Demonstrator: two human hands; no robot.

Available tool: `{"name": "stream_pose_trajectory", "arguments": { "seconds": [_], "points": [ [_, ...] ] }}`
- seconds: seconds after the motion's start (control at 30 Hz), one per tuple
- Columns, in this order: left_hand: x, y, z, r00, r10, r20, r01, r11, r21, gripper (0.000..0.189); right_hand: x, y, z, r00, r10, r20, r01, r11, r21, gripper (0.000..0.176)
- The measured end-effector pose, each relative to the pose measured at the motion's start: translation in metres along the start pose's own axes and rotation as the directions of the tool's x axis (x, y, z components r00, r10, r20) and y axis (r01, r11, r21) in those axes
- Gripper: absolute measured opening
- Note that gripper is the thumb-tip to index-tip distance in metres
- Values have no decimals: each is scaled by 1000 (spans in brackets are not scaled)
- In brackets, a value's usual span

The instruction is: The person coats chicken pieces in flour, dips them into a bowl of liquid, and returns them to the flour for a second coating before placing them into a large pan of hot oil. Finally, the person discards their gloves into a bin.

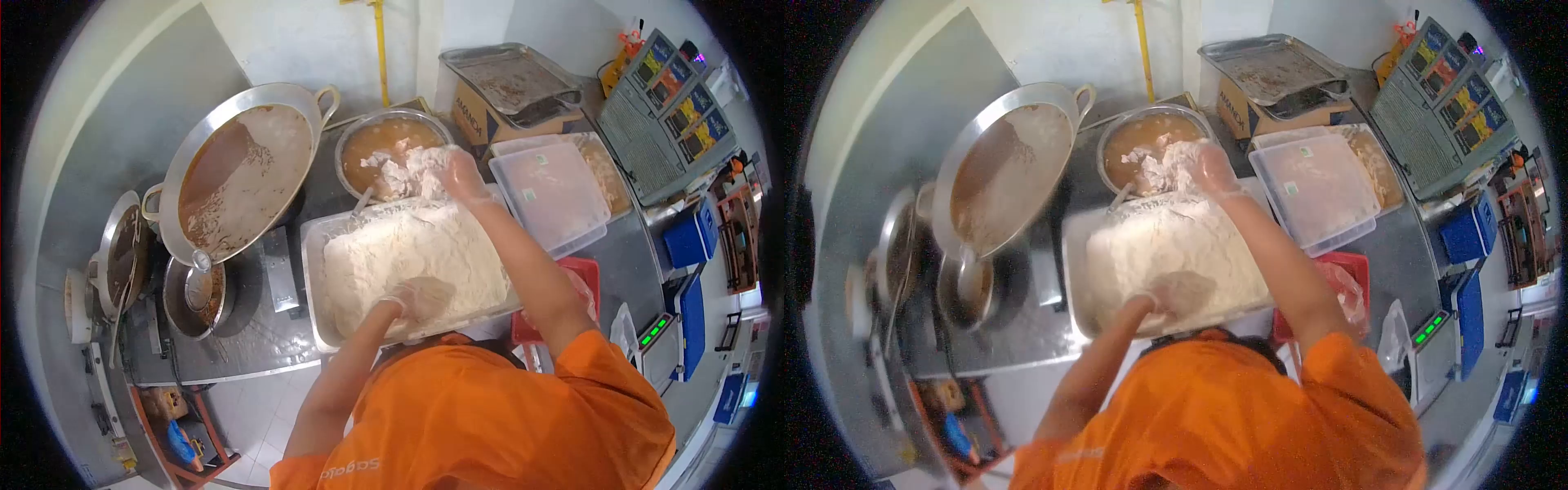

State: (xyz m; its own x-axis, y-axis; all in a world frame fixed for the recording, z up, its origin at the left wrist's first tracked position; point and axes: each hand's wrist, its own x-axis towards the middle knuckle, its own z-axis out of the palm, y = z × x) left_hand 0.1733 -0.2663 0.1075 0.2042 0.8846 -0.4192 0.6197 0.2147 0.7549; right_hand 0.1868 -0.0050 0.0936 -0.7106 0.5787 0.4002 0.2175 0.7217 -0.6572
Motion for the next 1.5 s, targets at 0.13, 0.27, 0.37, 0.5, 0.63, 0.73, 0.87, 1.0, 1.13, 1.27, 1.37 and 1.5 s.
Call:
{"name": "stream_pose_trajectory", "arguments": {
  "seconds": [0.13,0.27,0.37,0.5,0.63,0.73,0.87,1.0,1.13,1.27,1.37,1.5],
  "points": [
    [82,-121,89,847,531,-41,-458,766,451,30,46,32,54,998,42,-52,-57,942,-330,16],
    [53,-87,59,945,327,-26,-315,926,208,36,74,67,119,999,-25,-42,9,933,-361,18],
    [43,-90,52,986,12,165,-73,927,367,42,93,55,127,928,64,368,161,820,-549,21],
    [6,-130,50,905,-288,-313,244,954,-172,47,77,-28,72,913,296,280,-215,934,-286,20],
    [-5,-140,42,778,-548,-306,-41,442,-896,48,4,-27,57,938,-31,347,181,893,-411,32],
    [-4,-132,41,623,-564,-542,-63,654,-754,45,-74,-5,93,920,288,266,-162,897,-412,41],
    [34,-178,46,523,-424,-739,500,855,-137,44,-124,28,136,974,121,189,-13,870,-493,48],
    [21,-155,31,512,-434,-741,469,864,-182,41,-118,28,122,913,295,280,-141,875,-463,47],
    [21,-136,25,485,-461,-743,400,873,-281,43,-131,36,87,877,262,404,-65,895,-440,30],
    [29,-136,27,445,-406,-798,222,914,-340,46,-136,6,48,885,121,450,-17,973,-229,37],
    [34,-114,28,350,-203,-915,165,974,-153,44,-128,-38,20,799,164,579,-309,937,161,39],
    [32,-88,22,595,-48,-802,85,996,3,41,-135,-12,48,608,212,765,-586,770,252,43]
  ]
}}
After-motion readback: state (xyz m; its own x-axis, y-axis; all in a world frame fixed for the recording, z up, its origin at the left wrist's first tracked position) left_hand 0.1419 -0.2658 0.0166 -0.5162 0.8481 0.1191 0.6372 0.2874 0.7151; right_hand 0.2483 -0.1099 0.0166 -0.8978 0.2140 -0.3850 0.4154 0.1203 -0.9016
